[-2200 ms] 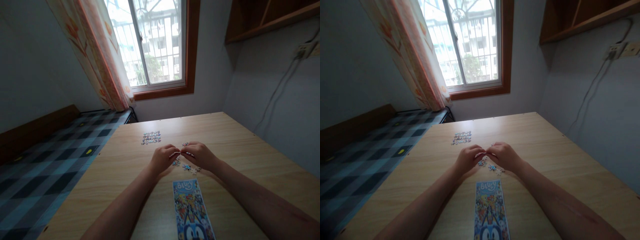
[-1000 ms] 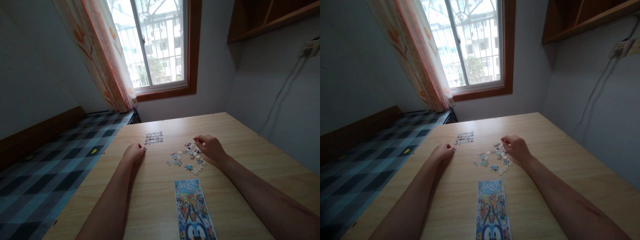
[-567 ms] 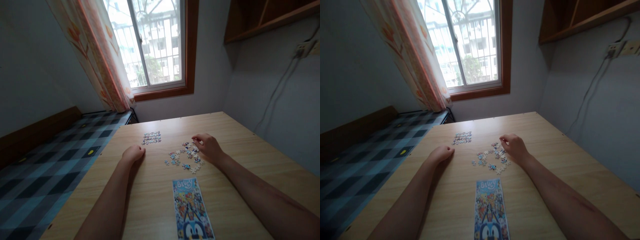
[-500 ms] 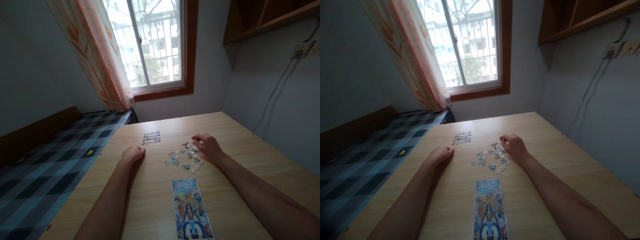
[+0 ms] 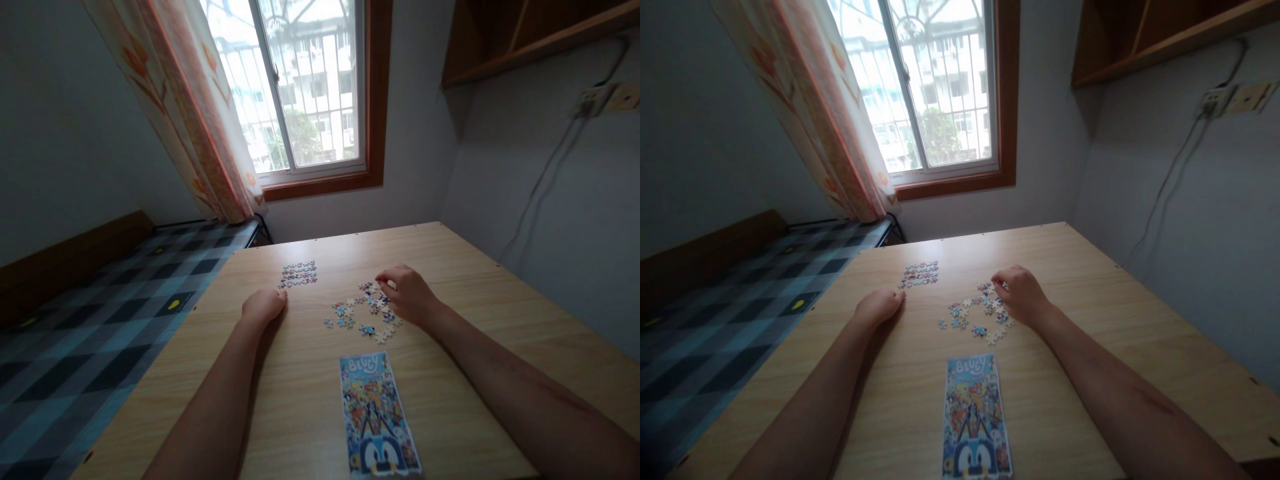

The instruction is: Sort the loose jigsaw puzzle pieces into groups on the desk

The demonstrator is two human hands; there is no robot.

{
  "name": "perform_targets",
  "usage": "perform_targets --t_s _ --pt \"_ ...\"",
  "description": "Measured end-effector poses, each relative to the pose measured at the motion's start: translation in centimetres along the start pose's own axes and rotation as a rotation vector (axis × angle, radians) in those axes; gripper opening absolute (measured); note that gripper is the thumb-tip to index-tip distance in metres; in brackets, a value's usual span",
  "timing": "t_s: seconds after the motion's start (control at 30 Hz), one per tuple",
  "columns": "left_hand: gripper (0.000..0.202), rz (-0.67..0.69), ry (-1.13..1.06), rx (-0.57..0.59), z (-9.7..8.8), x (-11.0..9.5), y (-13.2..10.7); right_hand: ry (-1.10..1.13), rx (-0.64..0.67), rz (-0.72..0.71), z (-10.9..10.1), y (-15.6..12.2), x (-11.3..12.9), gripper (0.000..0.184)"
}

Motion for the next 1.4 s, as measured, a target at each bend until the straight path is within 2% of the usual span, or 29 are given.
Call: perform_targets --t_s 0.2,0.33,0.43,0.53,0.7,0.83,0.93,1.07,1.2,1.4 --pt "0.063 -0.018 -0.005 -0.022 0.2 0.4 0.5 -0.050 0.075 -0.008 0.4 0.3 0.0 0.020" --pt "0.062 -0.031 0.004 -0.032 0.1 0.3 0.4 -0.114 0.276 -0.118 0.3 0.2 1.1 0.018" --pt "0.063 -0.050 0.010 -0.038 0.1 0.1 0.2 -0.121 0.415 -0.172 -0.7 -0.1 2.1 0.019" --pt "0.065 -0.068 0.010 -0.037 0.1 0.1 0.1 -0.126 0.520 -0.097 -1.4 -0.3 1.8 0.020" --pt "0.063 -0.058 0.007 -0.025 0.1 0.1 0.2 -0.151 0.663 0.094 -1.0 -0.7 -0.8 0.021" --pt "0.064 -0.051 0.010 -0.021 0.1 0.0 0.2 -0.161 0.711 0.216 -0.9 -1.0 -2.2 0.019" --pt "0.064 -0.083 0.009 -0.051 0.2 0.0 -0.3 -0.145 0.736 0.273 -0.8 -1.4 -2.1 0.019" --pt "0.065 -0.066 0.027 -0.086 0.0 -0.4 -1.2 -0.142 0.747 0.241 -0.1 -1.6 -1.2 0.021" --pt "0.067 -0.038 0.024 -0.065 -0.2 -0.4 -1.6 -0.121 0.741 0.186 0.7 -1.5 -0.5 0.020" --pt "0.066 -0.016 0.024 -0.071 -0.1 -0.1 -1.2 -0.068 0.775 0.219 1.0 -1.7 -1.9 0.014"
Point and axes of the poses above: each hand's wrist, its own y-axis towards the middle knuckle, its own z-axis out of the palm, x = y × z, the point moved 7 cm from there along y, towards the middle knuckle, and after that the axes turned 8 degrees about z, right-handed, at the moved point
